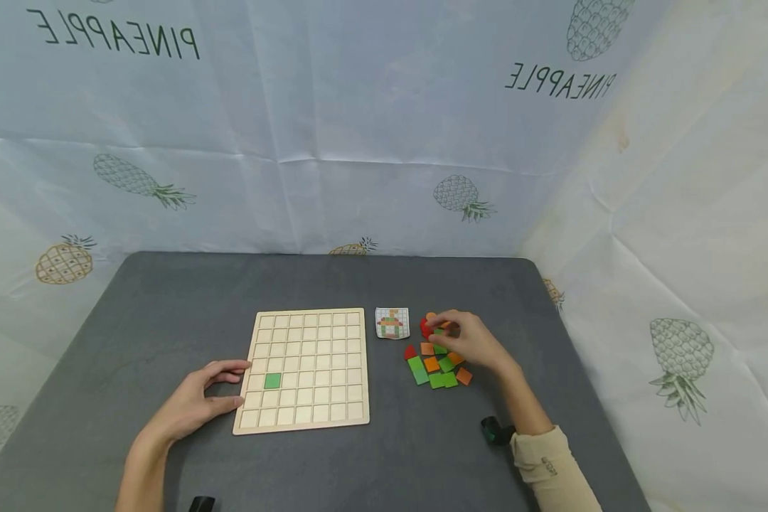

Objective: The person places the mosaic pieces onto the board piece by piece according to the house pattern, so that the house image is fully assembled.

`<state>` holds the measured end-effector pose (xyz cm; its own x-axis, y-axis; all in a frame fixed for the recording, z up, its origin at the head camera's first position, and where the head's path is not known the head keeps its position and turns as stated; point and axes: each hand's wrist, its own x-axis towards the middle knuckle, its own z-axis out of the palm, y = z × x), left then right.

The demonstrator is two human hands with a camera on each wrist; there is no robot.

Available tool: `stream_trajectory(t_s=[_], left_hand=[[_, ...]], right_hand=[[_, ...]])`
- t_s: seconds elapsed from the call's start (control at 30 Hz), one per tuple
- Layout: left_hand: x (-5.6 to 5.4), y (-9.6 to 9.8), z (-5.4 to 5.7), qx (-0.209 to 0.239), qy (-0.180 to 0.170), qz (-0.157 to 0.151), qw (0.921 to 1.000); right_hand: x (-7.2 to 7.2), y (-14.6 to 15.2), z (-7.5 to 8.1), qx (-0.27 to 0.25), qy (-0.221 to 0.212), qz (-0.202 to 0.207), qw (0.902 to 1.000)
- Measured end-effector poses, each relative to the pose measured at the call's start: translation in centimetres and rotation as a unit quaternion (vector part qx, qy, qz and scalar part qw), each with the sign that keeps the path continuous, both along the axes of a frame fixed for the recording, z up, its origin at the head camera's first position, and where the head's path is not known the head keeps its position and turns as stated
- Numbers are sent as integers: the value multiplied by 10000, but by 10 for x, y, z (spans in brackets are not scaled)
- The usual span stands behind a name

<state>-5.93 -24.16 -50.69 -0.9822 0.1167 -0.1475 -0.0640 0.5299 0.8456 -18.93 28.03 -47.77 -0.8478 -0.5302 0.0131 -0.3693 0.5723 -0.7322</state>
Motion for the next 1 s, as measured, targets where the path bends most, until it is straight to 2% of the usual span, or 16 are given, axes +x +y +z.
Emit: stream_trajectory(t_s=[0.2,0.5,1.0], left_hand=[[0,0,0,27,-13,-11,10000],[0,0,0,20,-68,-1,10000],[0,-1,-2,2,-34,30,10000]], right_hand=[[-8,13,-7,190,-112,-83,9997],[-11,17,-9,575,-129,-210,9980],[-18,17,-16,559,-49,-262,9981]])
